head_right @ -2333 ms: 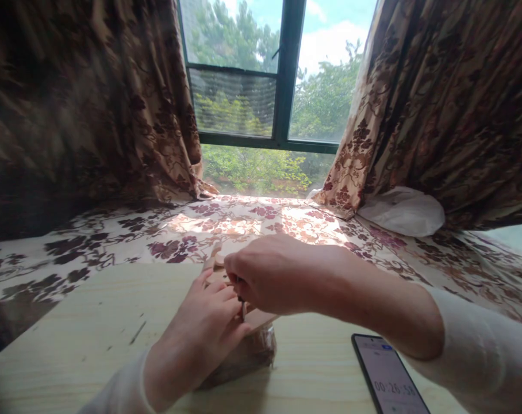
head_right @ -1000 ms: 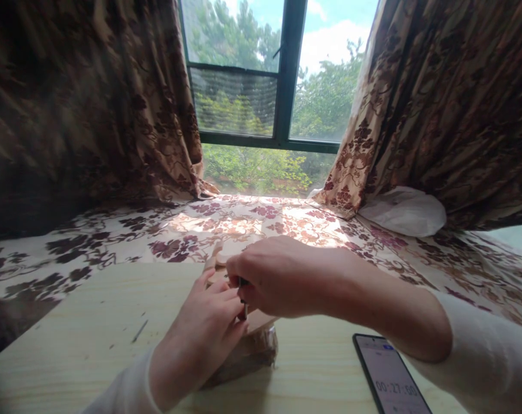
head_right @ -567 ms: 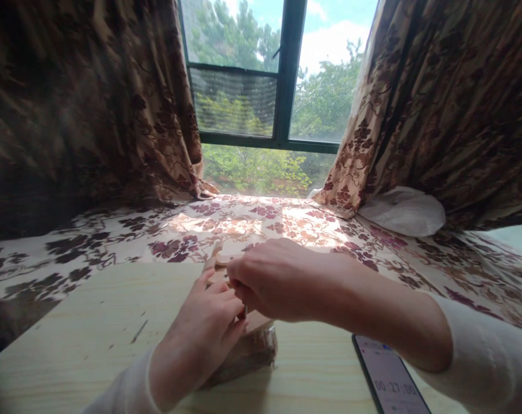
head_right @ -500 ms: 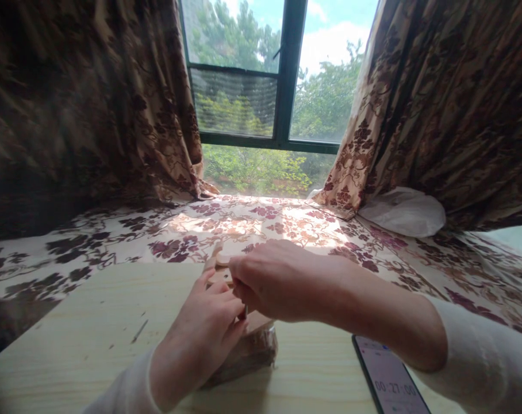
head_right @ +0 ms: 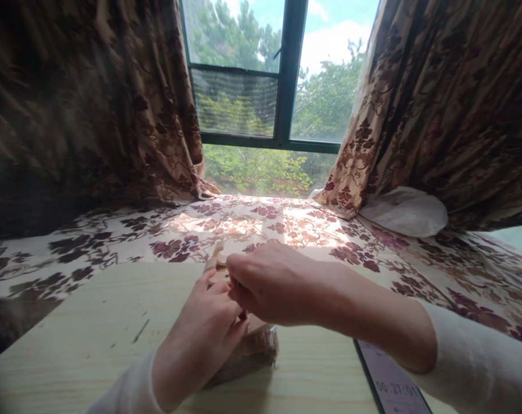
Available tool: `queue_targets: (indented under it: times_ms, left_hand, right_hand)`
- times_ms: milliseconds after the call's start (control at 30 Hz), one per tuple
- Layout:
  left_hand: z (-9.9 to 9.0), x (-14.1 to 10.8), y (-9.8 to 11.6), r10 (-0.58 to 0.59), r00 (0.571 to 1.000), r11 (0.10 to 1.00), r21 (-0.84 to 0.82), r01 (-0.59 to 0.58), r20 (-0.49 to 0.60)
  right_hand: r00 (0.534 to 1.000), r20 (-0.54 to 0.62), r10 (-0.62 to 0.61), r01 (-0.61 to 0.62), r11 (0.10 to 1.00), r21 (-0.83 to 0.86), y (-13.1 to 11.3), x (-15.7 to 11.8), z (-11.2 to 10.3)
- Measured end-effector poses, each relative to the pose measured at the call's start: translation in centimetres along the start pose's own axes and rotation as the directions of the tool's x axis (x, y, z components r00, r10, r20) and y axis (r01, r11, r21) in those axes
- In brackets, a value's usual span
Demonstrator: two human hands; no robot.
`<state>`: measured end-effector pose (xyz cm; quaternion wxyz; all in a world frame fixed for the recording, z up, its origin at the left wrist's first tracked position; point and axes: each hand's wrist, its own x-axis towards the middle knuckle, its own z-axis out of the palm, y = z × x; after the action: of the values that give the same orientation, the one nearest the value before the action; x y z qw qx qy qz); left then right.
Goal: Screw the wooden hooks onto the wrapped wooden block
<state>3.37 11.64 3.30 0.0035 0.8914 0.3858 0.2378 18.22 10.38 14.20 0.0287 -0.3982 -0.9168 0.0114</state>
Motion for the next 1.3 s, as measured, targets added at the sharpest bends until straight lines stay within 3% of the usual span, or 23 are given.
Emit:
queue_targets:
  times_ms: [267, 500, 700, 900, 1067, 1167, 1300]
  left_hand:
    - [-0.3, -0.2, 0.1, 0.010, 1.000, 1.000, -0.012, -0.009, 0.007]
    - [-0.6, -0.1, 0.2, -0.025, 1.000, 1.000, -0.006, 0.025, 0.001]
    - [-0.4, -0.1, 0.1, 0.002, 0.999, 0.998, -0.063, -0.005, -0.043]
    - [-0.4, -0.1, 0.1, 0.005, 1.000, 0.998, -0.066, -0.007, -0.024]
    - [-0.5, 0.1, 0.2, 0.039, 0.996, 0.995, -0.091, -0.045, -0.075]
    - [-0.3, 0.0, 0.1, 0.045, 0.995, 0.997, -0.061, -0.051, -0.093]
    - [-0.9, -0.4, -0.2, 0.030, 1.000, 0.999, -0.010, -0.030, -0.007]
  right_hand:
    - [0.999, 0.029, -0.045, 0.045, 0.999, -0.025, 0.2, -0.6, -0.7]
    - [0.998, -0.014, 0.067, -0.067, 0.998, 0.002, 0.4, -0.5, 0.0]
    - [0.998, -0.044, -0.046, 0.044, 0.998, -0.042, 0.1, -0.7, 0.0]
    - [0.998, -0.038, 0.053, -0.058, 0.989, -0.134, -0.8, -0.3, -0.1]
    - [0.999, 0.028, -0.016, 0.019, 0.989, -0.147, -1.0, -0.4, -0.6]
    - [0.999, -0.008, -0.039, 0.037, 0.982, -0.187, -1.0, -0.1, -0.1]
    - [0.998, -0.053, 0.026, -0.035, 0.981, -0.191, -1.0, 0.5, 0.2]
